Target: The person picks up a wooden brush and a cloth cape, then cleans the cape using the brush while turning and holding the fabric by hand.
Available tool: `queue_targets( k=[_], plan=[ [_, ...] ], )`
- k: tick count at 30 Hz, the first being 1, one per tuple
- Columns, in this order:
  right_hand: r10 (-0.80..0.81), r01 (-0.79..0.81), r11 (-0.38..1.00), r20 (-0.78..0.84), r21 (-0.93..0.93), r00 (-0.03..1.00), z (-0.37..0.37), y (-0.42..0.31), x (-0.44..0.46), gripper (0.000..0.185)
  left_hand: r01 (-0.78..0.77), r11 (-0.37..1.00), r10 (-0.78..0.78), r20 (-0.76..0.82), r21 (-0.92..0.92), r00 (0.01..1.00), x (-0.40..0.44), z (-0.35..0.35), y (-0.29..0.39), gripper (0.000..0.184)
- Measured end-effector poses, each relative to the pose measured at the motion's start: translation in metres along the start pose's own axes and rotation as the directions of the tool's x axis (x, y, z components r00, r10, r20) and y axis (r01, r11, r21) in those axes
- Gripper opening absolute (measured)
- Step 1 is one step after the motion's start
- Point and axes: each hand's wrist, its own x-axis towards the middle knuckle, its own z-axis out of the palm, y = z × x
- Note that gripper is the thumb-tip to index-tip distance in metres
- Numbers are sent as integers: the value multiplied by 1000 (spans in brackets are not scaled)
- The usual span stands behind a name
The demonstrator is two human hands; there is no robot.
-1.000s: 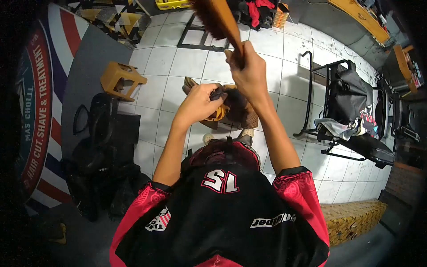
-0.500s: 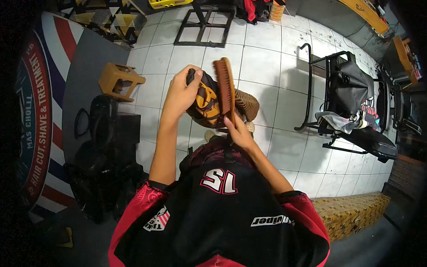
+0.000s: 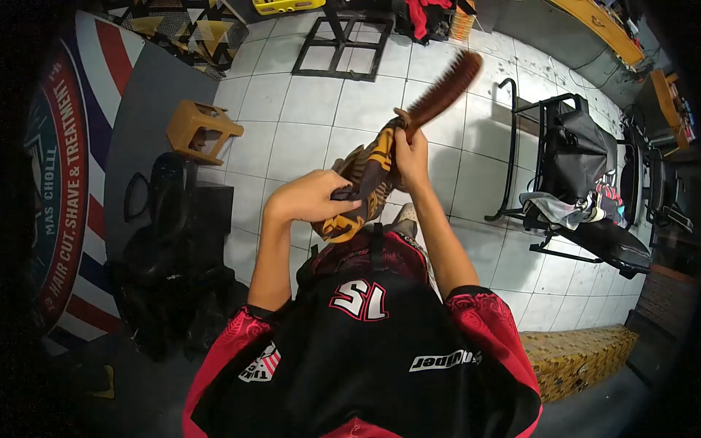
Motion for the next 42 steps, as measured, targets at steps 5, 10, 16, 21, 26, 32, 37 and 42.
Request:
queue_targets(
  k=[5, 10, 16, 21, 26, 32, 37, 42],
  plan=[
    [64, 99, 887, 332, -451, 941, -6, -1, 32, 23, 51, 979, -44, 37, -196, 998, 2, -15, 22, 31],
    [-60, 327, 748, 432, -578, 900, 3, -39, 1, 24, -197, 974, 129, -445, -111, 886, -5, -17, 11, 25],
    [-46, 37, 994, 89, 102, 995, -13, -53, -38, 41, -155, 901, -92, -529, -405, 844, -17, -31, 19, 23],
    [-105, 324, 813, 427, -484, 898, -7, 11, -62, 47, -407, 864, 130, -651, -296, 748, -26, -46, 32, 22],
    [696, 24, 46, 49, -999, 716, -85, 130, -76, 55, -384, 864, 20, -741, -325, 672, -53, -55, 33, 25],
    [652, -289, 330, -4, -899, 758, -115, 135, -50, 49, -356, 813, -31, -644, -461, 765, -58, -39, 22, 22],
    [423, -335, 885, 256, -324, 869, -44, -5, -47, 41, -277, 906, 67, -537, -320, 841, -58, -48, 27, 15],
    [12, 241, 875, 518, -419, 855, -14, 32, -69, 38, -402, 881, 191, -591, -248, 784, -68, -65, 37, 16]
  ],
)
